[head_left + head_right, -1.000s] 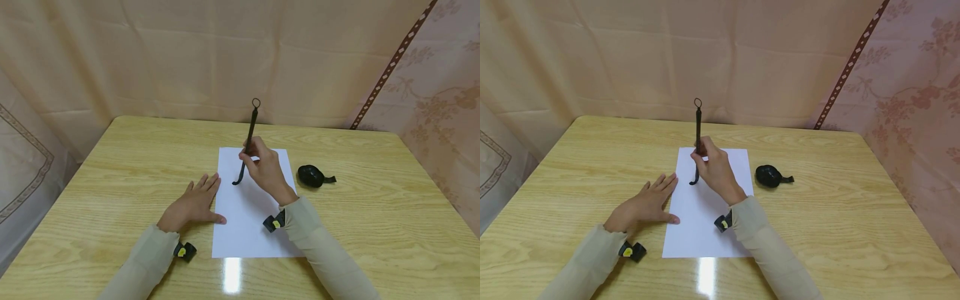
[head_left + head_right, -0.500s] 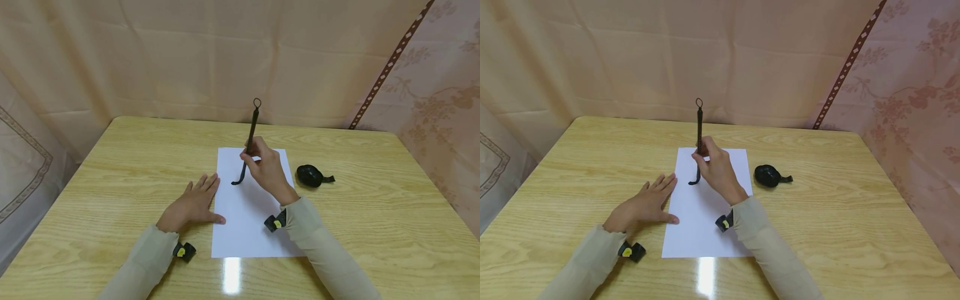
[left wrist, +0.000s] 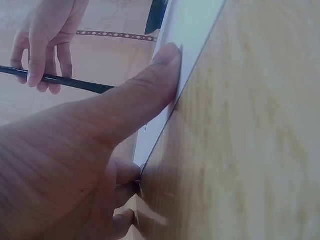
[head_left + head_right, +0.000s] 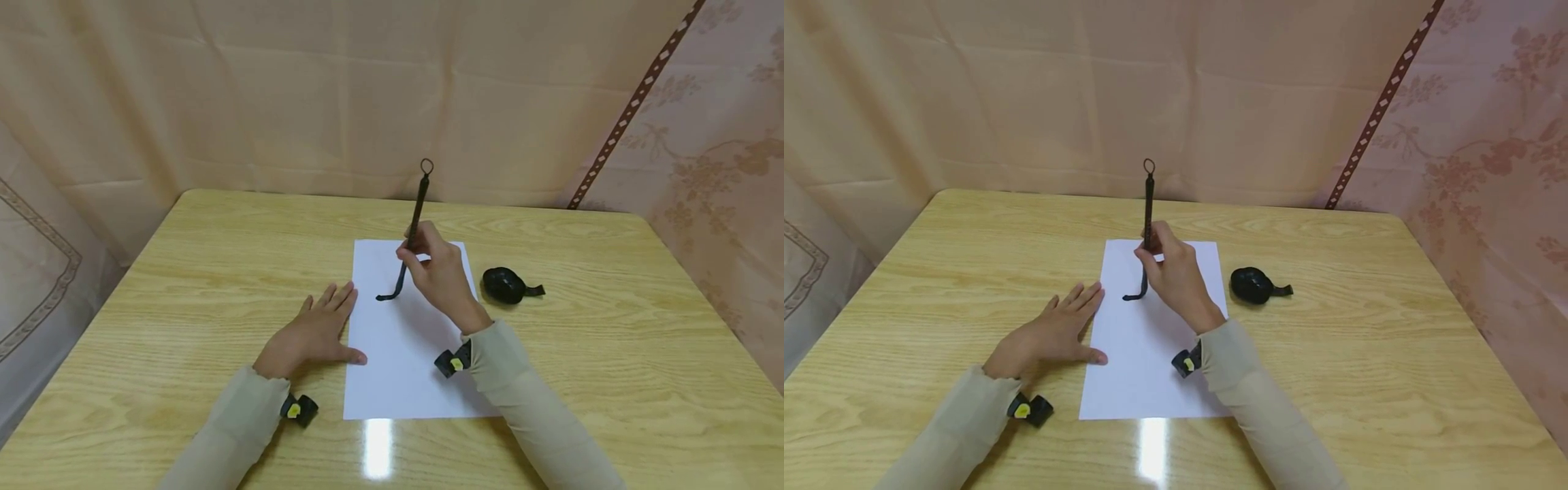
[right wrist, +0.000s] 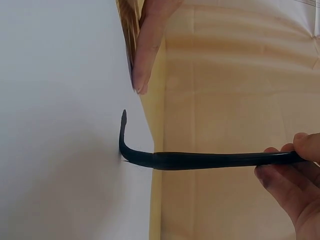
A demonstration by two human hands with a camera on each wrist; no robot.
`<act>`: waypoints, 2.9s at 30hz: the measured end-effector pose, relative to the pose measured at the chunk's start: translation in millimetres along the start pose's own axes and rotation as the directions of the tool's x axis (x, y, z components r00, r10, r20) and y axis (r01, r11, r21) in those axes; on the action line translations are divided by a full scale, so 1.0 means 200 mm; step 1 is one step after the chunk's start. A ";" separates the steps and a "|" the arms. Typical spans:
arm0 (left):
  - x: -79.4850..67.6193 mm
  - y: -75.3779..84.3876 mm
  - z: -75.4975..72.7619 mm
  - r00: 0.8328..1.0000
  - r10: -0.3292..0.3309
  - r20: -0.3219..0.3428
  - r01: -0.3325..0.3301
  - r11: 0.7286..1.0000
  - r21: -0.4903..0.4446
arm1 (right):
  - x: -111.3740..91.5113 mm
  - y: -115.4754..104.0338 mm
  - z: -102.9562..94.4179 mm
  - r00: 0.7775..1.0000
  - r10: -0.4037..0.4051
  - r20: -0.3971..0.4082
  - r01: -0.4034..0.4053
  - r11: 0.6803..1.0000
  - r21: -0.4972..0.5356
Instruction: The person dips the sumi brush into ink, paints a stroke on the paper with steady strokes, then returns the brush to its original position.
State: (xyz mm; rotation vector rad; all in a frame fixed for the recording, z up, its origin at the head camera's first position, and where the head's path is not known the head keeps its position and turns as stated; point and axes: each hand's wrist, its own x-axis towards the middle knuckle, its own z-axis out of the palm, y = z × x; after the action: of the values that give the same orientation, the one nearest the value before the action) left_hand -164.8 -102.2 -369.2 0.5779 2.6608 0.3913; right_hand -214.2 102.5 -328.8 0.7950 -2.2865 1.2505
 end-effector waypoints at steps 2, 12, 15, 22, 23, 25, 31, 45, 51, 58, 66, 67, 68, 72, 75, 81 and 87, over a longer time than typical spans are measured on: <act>0.00 0.00 0.00 1.000 0.000 0.000 0.000 1.000 -0.001 | 0.00 0.00 0.00 1.000 0.002 -0.002 -0.002 1.000 0.001; 0.01 -0.01 0.00 1.000 -0.006 -0.005 0.006 1.000 -0.004 | -0.01 0.02 -0.01 1.000 -0.004 -0.014 0.004 1.000 -0.007; 0.00 -0.01 0.00 1.000 -0.001 -0.004 0.001 1.000 -0.005 | -0.01 0.02 -0.02 1.000 0.007 -0.010 -0.007 1.000 -0.014; 0.00 0.00 0.00 1.000 -0.001 -0.001 0.001 1.000 -0.014 | -0.01 0.01 -0.04 1.000 0.017 0.000 -0.017 0.999 -0.034; 0.00 0.00 0.00 1.000 -0.001 -0.001 0.001 1.000 -0.014 | -0.01 0.01 -0.04 1.000 0.017 -0.002 -0.017 0.999 -0.034; 0.00 0.00 0.00 1.000 0.001 -0.001 -0.001 1.000 -0.013 | -0.02 0.01 -0.05 1.000 0.020 -0.005 -0.020 0.999 -0.030; 0.00 0.00 0.00 1.000 0.008 0.001 -0.008 1.000 -0.015 | -0.03 0.03 -0.07 0.998 0.051 -0.028 -0.051 0.999 -0.013; -0.01 0.00 0.00 1.000 0.023 -0.009 -0.023 1.000 -0.016 | -0.04 0.04 -0.11 0.997 0.072 -0.023 -0.072 0.997 -0.013; -0.01 -0.01 0.00 1.000 0.023 -0.004 -0.023 1.000 -0.012 | -0.05 0.04 -0.13 0.997 0.076 -0.018 -0.076 0.997 -0.033; -0.01 -0.01 -0.01 1.000 0.026 -0.006 -0.026 1.000 -0.009 | -0.05 0.05 -0.14 0.997 0.071 -0.028 -0.072 0.996 -0.045; -0.01 -0.01 -0.01 0.999 0.029 -0.013 -0.029 1.000 -0.009 | -0.06 0.07 -0.16 0.995 0.081 -0.049 -0.083 0.996 -0.044; -0.01 -0.01 -0.01 0.999 0.032 -0.013 -0.032 0.999 -0.012 | -0.06 0.07 -0.16 0.995 0.081 -0.051 -0.083 0.996 -0.042; -0.01 -0.01 -0.01 0.999 0.030 -0.010 -0.030 0.999 -0.013 | -0.06 0.07 -0.17 0.995 0.082 -0.053 -0.084 0.996 -0.041; -0.01 -0.01 -0.01 0.999 0.032 -0.010 -0.033 0.999 -0.016 | -0.06 0.07 -0.17 0.995 0.077 -0.057 -0.079 0.996 -0.043; -0.01 -0.01 -0.01 0.999 0.035 -0.011 -0.035 0.999 -0.015 | -0.06 0.08 -0.18 0.995 0.077 -0.059 -0.079 0.996 -0.042; -0.01 -0.01 -0.01 0.999 0.034 -0.012 -0.034 0.999 -0.019 | -0.07 0.07 -0.19 0.995 0.082 -0.054 -0.085 0.995 -0.048; -0.01 -0.01 0.00 0.999 0.032 -0.013 -0.033 0.999 -0.023 | -0.07 0.08 -0.20 0.996 0.073 -0.056 -0.076 0.995 -0.060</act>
State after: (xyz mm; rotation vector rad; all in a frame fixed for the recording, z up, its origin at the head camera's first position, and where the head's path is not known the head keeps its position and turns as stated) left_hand -163.0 -104.5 -368.3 0.6143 2.6579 0.4358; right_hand -210.0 147.3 -326.1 0.6517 -2.3189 1.2115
